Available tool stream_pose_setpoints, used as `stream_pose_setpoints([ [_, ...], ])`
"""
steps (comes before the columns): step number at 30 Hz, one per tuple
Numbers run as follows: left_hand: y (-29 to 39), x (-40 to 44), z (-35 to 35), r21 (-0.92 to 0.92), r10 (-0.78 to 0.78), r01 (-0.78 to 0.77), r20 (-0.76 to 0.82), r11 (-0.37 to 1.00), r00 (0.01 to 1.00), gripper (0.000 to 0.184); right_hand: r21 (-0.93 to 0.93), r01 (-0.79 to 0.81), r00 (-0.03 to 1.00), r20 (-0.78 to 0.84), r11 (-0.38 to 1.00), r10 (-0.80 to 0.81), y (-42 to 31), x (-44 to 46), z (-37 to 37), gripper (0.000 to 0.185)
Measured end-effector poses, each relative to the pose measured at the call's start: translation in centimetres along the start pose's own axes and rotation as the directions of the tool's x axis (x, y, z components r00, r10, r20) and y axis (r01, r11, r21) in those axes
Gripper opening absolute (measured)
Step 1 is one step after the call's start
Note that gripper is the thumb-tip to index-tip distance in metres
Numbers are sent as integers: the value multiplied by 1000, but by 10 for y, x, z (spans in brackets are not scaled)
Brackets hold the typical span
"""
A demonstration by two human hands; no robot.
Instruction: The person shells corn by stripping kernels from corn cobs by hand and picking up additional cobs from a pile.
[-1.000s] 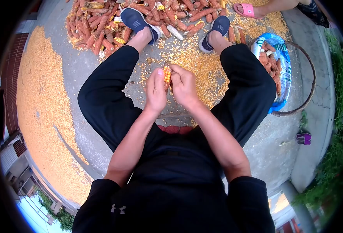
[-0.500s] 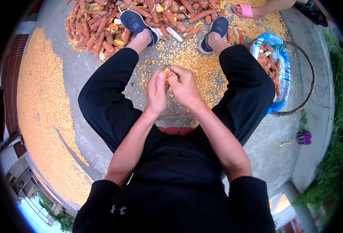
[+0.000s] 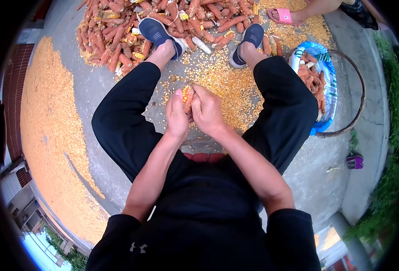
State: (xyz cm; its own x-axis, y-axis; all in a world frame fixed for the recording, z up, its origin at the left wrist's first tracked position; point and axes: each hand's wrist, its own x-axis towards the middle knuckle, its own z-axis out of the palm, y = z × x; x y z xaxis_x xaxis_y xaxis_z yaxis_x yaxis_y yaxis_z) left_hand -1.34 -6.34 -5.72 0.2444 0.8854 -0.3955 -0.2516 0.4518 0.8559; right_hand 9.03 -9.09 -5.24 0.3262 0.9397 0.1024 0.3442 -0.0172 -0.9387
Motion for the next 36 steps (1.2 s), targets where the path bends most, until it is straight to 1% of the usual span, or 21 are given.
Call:
stream_pose_setpoints([
  [1, -3, 2, -2, 32, 32, -33, 10, 999, 999, 32, -8, 36, 999, -18, 999, -36, 2, -1, 1, 29],
  [3, -7, 7, -6, 91, 97, -99, 30, 991, 995, 31, 95, 51, 997, -70, 994, -44, 9, 1, 8, 30],
  [4, -6, 8, -4, 109, 100, -103, 30, 989, 995, 30, 145, 62, 994, -95, 988, -49, 11, 2, 10, 31],
  [6, -3, 8, 2, 146, 102, -105, 31, 984, 994, 28, 192, -74, 997, -19, 979, 79, 11, 3, 6, 32],
  [7, 1, 7, 3, 126, 85, -89, 40, 988, 996, 27, 212, -143, 990, 20, 967, 142, 9, 4, 4, 32],
  [9, 7, 3, 7, 86, 50, -55, 62, 995, 997, 25, 166, -106, 993, 62, 980, 97, 7, 6, 1, 30],
  [12, 8, 6, -4, 65, -53, 45, 136, 997, 989, 23, 114, -71, 991, 123, 991, 57, 6, 7, -5, 27],
  [15, 5, 4, -4, 93, -64, 55, 94, 994, 994, 23, 47, -38, 985, 169, 998, 29, 3, 9, -6, 22],
  [17, 4, 4, -6, 99, -69, 60, 93, 993, 993, 24, 1, -11, 981, 192, 1000, 11, 3, 9, -8, 18],
  [18, 5, 4, -5, 98, -69, 60, 95, 993, 993, 24, 20, 17, 989, 147, 1000, -20, 5, 7, -7, 19],
  [20, 10, 2, -7, -18, -145, 148, 112, 989, 983, 23, 51, 78, 995, 54, 996, -81, 12, 2, -4, 24],
  [21, 12, 1, -7, -75, -182, 192, 124, 979, 975, 22, 45, 145, 989, 15, 988, -146, 16, 1, -1, 26],
  [22, 13, 1, -6, -73, -174, 183, 118, 980, 978, 21, 36, 212, 977, -23, 977, -211, 21, 2, 3, 28],
  [24, 15, 1, -3, -70, -155, 163, 103, 984, 982, 20, 230, 59, 998, -24, 971, -55, 24, 0, 4, 31],
  [25, 14, 2, -3, -59, -160, 168, 117, 984, 980, 21, 414, -167, 986, 55, 895, 159, 23, -4, 4, 32],
  [26, 13, 5, -3, -48, -165, 173, 132, 984, 977, 21, 560, -378, 923, 171, 737, 344, 24, -6, 3, 32],
  [29, 17, 7, -5, -26, -194, 201, 167, 979, 967, 22, 606, -463, 880, 225, 647, 418, 10, 4, -6, 34],
  [31, 22, 7, -5, 14, -206, 207, 168, 978, 964, 22, 508, -413, 910, 210, 756, 357, 11, 7, -9, 37],
  [33, 23, 6, -5, 84, -207, 196, 151, 977, 967, 21, 429, -392, 920, 200, 814, 337, 9, 7, -11, 36],
  [35, 24, 3, -3, 142, -146, 124, 160, 982, 976, 21, 382, -399, 917, 183, 833, 355, 3, 6, -12, 32],
  [36, 24, 3, -2, 172, -114, 85, 167, 981, 979, 22, 370, -412, 911, 205, 833, 359, 4, 6, -12, 32],
])
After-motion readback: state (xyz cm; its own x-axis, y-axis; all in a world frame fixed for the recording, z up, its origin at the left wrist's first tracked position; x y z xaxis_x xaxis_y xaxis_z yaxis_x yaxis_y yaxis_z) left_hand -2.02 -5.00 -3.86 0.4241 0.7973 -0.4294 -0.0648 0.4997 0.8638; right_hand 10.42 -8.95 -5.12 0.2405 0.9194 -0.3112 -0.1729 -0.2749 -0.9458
